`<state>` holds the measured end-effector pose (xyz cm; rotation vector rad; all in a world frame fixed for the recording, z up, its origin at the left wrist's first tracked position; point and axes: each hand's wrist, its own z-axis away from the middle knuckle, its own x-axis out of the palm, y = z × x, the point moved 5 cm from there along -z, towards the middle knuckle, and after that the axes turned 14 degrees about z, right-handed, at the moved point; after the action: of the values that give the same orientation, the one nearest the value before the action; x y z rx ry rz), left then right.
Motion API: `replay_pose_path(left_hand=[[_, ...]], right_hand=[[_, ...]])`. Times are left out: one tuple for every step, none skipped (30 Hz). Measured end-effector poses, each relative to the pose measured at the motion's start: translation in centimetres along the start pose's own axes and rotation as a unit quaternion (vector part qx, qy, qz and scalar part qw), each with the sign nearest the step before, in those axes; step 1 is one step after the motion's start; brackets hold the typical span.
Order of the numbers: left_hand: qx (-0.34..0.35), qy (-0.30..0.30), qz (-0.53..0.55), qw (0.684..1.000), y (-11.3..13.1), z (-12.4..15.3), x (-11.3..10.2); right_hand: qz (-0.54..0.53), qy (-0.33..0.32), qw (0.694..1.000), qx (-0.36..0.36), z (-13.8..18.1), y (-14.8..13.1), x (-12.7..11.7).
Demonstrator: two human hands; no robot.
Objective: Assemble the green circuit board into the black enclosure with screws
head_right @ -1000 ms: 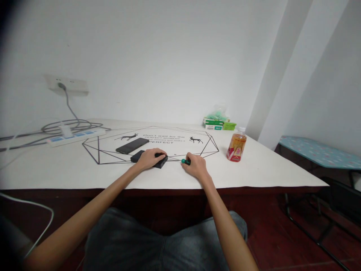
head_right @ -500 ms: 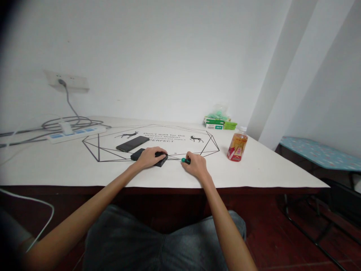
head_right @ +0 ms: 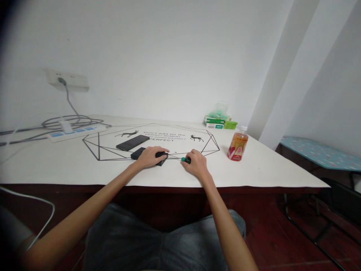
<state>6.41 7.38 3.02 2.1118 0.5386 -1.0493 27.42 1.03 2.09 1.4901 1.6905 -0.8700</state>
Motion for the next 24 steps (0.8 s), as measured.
replay_pose_path(left_hand=[[0.006, -0.007, -0.004, 1.0, 0.1, 0.1, 0.1], [0.011, -0.013, -0.008, 1.0, 0.3, 0.1, 0.1], [0.014, -0.016, -0.011, 1.0, 0.4, 0.2, 0.1], [0.015, -0.016, -0.013, 1.0, 0.4, 0.2, 0.1], [0.014, -0.014, -0.012, 1.0, 0.4, 0.2, 0.1], [0.011, -0.009, -0.006, 1.0, 0.4, 0.2, 0.0], [0.007, 0.0, 0.006, 1.0, 0.2, 0.1, 0.0], [0.001, 0.01, 0.023, 1.0, 0.1, 0.0, -0.1], [-0.005, 0.019, 0.044, 0.999, -0.2, -0.1, -0.2], [-0.011, 0.026, 0.065, 0.997, -0.4, -0.2, -0.2], [-0.017, 0.03, 0.086, 0.996, -0.7, -0.4, -0.2], [-0.022, 0.03, 0.101, 0.994, -0.9, -0.5, -0.2], [-0.025, 0.028, 0.11, 0.993, -1.1, -0.6, -0.1], [-0.026, 0.025, 0.113, 0.993, -1.2, -0.7, 0.0], [-0.025, 0.023, 0.11, 0.993, -1.3, -0.8, 0.0], [-0.022, 0.022, 0.103, 0.994, -1.4, -0.8, 0.1], [-0.019, 0.022, 0.096, 0.995, -1.4, -0.8, 0.1], [-0.013, 0.022, 0.09, 0.996, -1.4, -0.7, 0.2], [-0.007, 0.023, 0.085, 0.996, -1.4, -0.7, 0.2], [-0.002, 0.022, 0.081, 0.996, -1.4, -0.7, 0.2], [0.003, 0.022, 0.076, 0.997, -1.3, -0.6, 0.2], [0.007, 0.021, 0.068, 0.997, -1.3, -0.6, 0.2], [0.01, 0.02, 0.057, 0.998, -1.2, -0.6, 0.2], [0.011, 0.018, 0.043, 0.999, -1.1, -0.5, 0.2]], right_hand=[[-0.003, 0.007, 1.0, 0.0, 0.0, 0.0, -0.1], [-0.006, 0.012, 1.0, 0.001, 0.0, 0.0, -0.1], [-0.008, 0.012, 1.0, 0.002, 0.0, 0.0, -0.1], [-0.01, 0.011, 1.0, 0.004, 0.0, 0.1, -0.1], [-0.011, 0.01, 1.0, 0.006, 0.0, 0.1, 0.0], [-0.013, 0.009, 1.0, 0.009, 0.0, 0.2, 0.0], [-0.015, 0.008, 1.0, 0.01, 0.0, 0.2, 0.0], [-0.016, 0.008, 1.0, 0.011, 0.0, 0.2, 0.0], [-0.018, 0.007, 1.0, 0.01, 0.0, 0.2, 0.0], [-0.019, 0.006, 1.0, 0.008, -0.1, 0.1, 0.0], [-0.02, 0.007, 1.0, 0.007, -0.1, 0.1, 0.0], [-0.02, 0.007, 1.0, 0.009, -0.1, 0.1, 0.0], [-0.018, 0.008, 1.0, 0.014, -0.1, 0.2, 0.0], [-0.015, 0.007, 1.0, 0.021, -0.1, 0.3, 0.0], [-0.01, 0.007, 1.0, 0.028, -0.1, 0.4, 0.0], [-0.006, 0.006, 0.999, 0.036, -0.2, 0.6, 0.1], [-0.002, 0.007, 0.999, 0.041, -0.2, 0.7, 0.1], [-0.002, 0.01, 0.999, 0.044, -0.2, 0.8, 0.1], [-0.005, 0.015, 0.999, 0.044, -0.2, 0.8, 0.1], [-0.011, 0.02, 0.999, 0.039, -0.2, 0.8, 0.0], [-0.02, 0.023, 0.999, 0.032, -0.2, 0.7, -0.1], [-0.029, 0.025, 0.999, 0.023, -0.1, 0.5, -0.2], [-0.035, 0.024, 0.999, 0.016, 0.0, 0.4, -0.3], [-0.039, 0.018, 0.999, 0.01, 0.0, 0.2, -0.3]])
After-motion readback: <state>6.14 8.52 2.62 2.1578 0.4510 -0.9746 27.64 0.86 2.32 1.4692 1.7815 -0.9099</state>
